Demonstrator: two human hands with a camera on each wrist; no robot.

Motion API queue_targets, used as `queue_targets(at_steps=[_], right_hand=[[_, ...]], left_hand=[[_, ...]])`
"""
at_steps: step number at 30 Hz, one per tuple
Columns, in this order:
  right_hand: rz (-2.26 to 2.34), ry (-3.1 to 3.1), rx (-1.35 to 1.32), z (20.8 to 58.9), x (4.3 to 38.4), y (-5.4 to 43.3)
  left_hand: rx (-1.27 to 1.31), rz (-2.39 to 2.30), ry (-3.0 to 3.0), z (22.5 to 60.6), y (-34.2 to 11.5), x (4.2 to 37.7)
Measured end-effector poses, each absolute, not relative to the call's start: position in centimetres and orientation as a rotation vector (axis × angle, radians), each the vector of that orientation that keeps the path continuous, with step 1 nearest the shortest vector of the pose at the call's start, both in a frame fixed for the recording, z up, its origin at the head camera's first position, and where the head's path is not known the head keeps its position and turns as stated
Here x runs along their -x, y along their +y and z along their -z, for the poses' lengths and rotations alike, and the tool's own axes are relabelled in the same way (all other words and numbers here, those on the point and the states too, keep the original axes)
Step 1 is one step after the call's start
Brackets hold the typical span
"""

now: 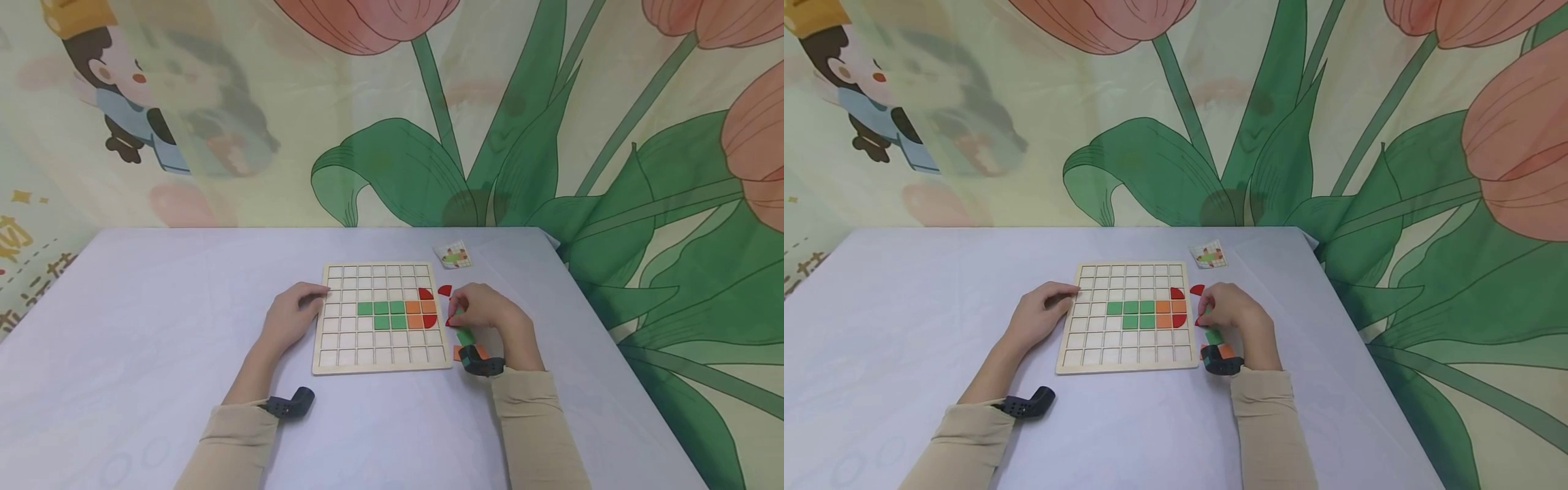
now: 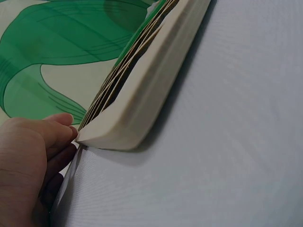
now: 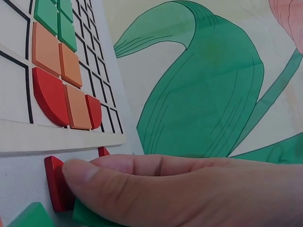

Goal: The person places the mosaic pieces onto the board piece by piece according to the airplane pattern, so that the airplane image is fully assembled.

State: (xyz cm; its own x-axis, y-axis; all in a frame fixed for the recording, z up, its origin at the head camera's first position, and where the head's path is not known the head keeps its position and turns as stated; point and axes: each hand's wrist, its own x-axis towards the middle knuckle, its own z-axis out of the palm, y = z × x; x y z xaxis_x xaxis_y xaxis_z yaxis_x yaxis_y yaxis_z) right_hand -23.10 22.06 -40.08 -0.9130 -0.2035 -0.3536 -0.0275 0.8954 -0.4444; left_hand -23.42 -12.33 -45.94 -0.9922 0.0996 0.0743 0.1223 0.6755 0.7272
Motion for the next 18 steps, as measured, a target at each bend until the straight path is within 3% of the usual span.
queue_targets(at_steps=[18], right_hand=[[0.772, 2.781, 0.077, 40.0, 23.8, 20.5]], left_hand=[[0.204, 1.239, -2.839, 46.1, -12.5, 23.4]])
